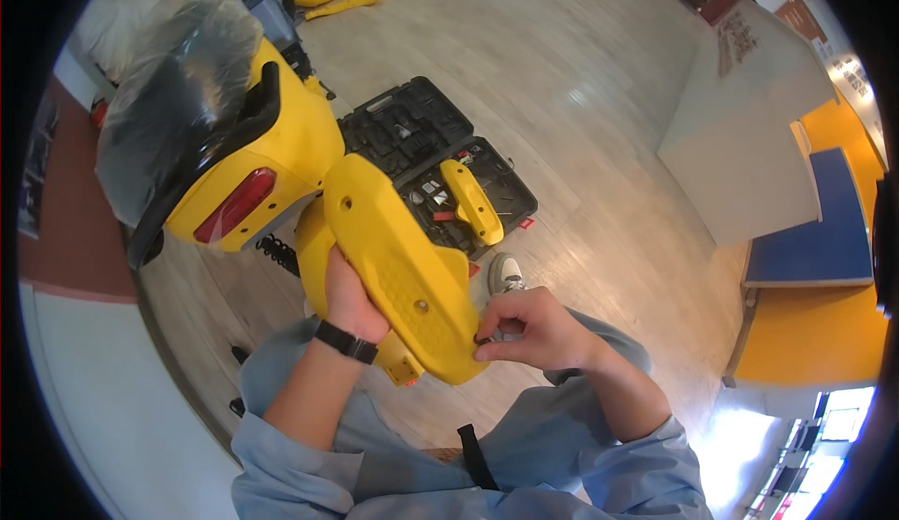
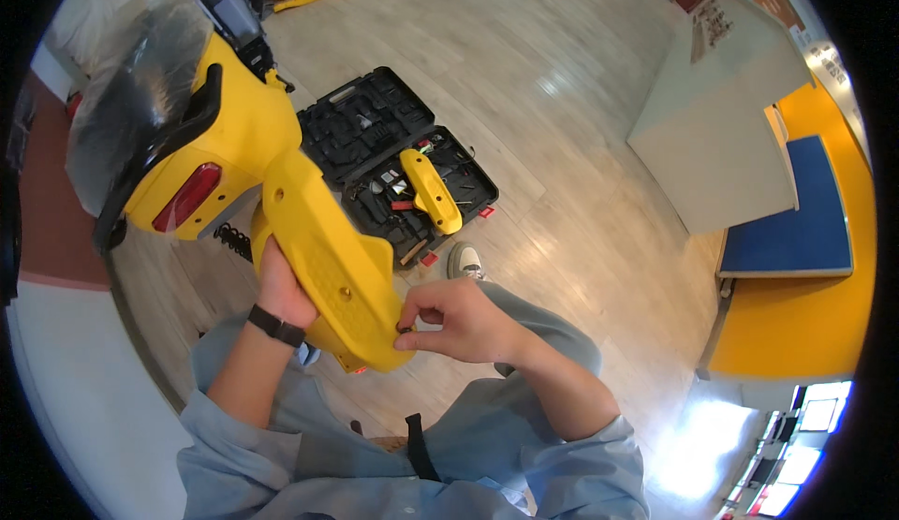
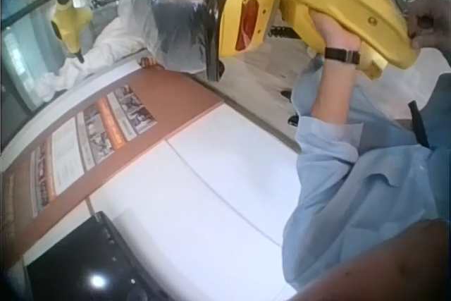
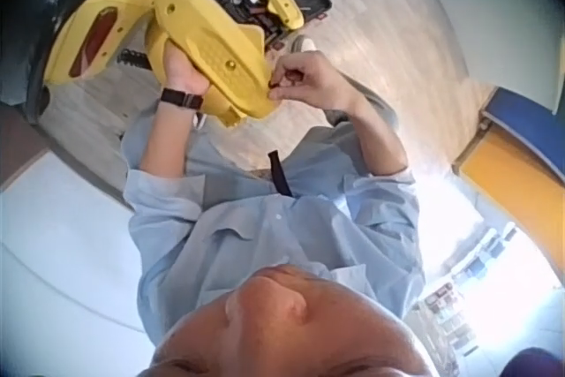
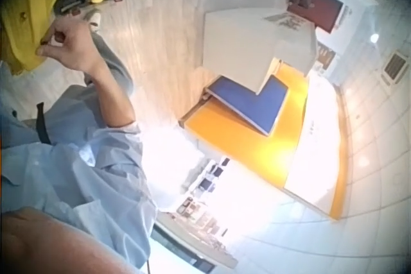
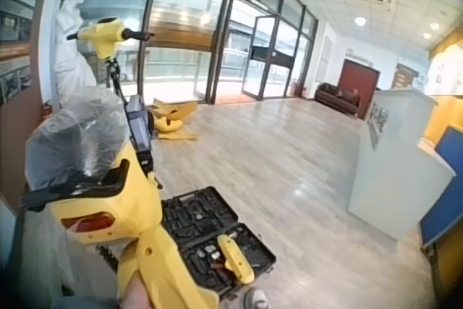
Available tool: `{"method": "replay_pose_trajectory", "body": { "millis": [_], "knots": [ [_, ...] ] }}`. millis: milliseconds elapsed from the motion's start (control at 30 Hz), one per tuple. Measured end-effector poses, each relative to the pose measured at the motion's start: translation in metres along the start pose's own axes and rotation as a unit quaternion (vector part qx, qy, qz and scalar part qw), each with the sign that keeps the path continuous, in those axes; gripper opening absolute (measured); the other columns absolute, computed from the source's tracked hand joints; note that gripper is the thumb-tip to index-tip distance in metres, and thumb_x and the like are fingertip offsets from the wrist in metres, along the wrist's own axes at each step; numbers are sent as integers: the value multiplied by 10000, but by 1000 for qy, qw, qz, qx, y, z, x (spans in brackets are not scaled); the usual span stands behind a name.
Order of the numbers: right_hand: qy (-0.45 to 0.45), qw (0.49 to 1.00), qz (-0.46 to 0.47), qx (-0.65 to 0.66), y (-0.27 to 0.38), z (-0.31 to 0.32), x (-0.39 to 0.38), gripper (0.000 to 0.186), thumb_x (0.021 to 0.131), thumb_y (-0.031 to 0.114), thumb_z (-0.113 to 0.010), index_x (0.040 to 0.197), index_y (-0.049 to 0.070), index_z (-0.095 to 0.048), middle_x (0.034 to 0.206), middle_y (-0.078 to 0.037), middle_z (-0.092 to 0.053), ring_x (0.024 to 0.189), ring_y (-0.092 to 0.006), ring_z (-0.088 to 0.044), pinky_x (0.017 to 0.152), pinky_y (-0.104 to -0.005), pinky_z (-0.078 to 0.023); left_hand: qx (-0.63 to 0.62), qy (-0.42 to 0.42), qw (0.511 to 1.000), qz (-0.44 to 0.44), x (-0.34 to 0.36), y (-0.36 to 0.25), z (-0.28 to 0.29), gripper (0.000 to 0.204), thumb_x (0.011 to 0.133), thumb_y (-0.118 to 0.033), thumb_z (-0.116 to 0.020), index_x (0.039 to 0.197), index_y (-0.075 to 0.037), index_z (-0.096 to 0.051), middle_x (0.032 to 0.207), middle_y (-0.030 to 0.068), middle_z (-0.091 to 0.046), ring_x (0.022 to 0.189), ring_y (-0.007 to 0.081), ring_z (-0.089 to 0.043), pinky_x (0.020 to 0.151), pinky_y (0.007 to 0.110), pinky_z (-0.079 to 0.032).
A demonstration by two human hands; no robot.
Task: Removing and reattaching yellow plastic body panels on a motorcycle using an electric drill and hand screws.
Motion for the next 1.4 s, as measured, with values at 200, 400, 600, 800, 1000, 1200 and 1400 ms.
{"method": "replay_pose_trajectory", "body": {
  "millis": [200,400,600,800,1000,1200,1400],
  "knots": [
    [-19,997,70,-1,-1,-7,2,202,786,143,-847,895,47,-706,777,-26,-635,635,-125,-534,559,-263,-400,41,-23,999,1,-2,-3,14,436,1027,-468,-399,1243,-131,-571,1210,74,-647,1108,272,-625,956,451,-511],
    [8,998,53,-45,2,-8,6,179,807,170,-792,908,53,-703,830,-71,-674,692,-223,-618,630,-328,-484,32,-4,999,7,-3,-5,21,443,1019,-471,-427,1238,-115,-573,1191,86,-656,1077,285,-642,939,451,-529],
    [17,996,57,-63,2,-7,9,164,812,163,-780,932,66,-723,807,-70,-668,694,-225,-617,621,-345,-481,35,17,999,8,4,-11,42,496,1017,-487,-457,1323,-114,-572,1300,90,-640,1168,291,-622,1006,467,-501],
    [65,990,112,-55,5,-7,12,152,823,123,-766,945,43,-722,836,-84,-652,730,-234,-628,653,-357,-484,7,9,1000,19,0,-11,45,481,1026,-466,-449,1328,-112,-572,1312,94,-637,1170,292,-622,1015,465,-495],
    [2,982,157,-106,6,-9,12,127,831,76,-752,932,33,-688,896,-96,-647,880,-279,-635,769,-387,-506,1,6,1000,-18,1,-10,38,513,1025,-509,-419,1322,-119,-572,1298,91,-642,1171,295,-619,1021,473,-488],
    [-10,981,154,-122,15,-5,11,139,819,59,-763,920,34,-671,860,-84,-624,824,-265,-625,734,-371,-508,-22,38,999,-30,3,-2,34,452,1020,-494,-395,1231,-137,-576,1197,62,-649,1113,267,-624,971,434,-504],
    [-60,971,169,-159,18,-13,8,165,788,84,-796,840,41,-646,779,-66,-580,727,-230,-616,627,-345,-501,-101,102,989,-32,15,13,56,576,976,-601,-426,1298,-150,-585,1255,83,-652,1133,310,-626,993,495,-489]
  ]
}}
Point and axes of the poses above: each hand's wrist, its own x-axis towards the middle knuckle, its own z-axis out of the back of the hand, y = z × x, the point moved 2 cm from there along x, towards the middle knuckle
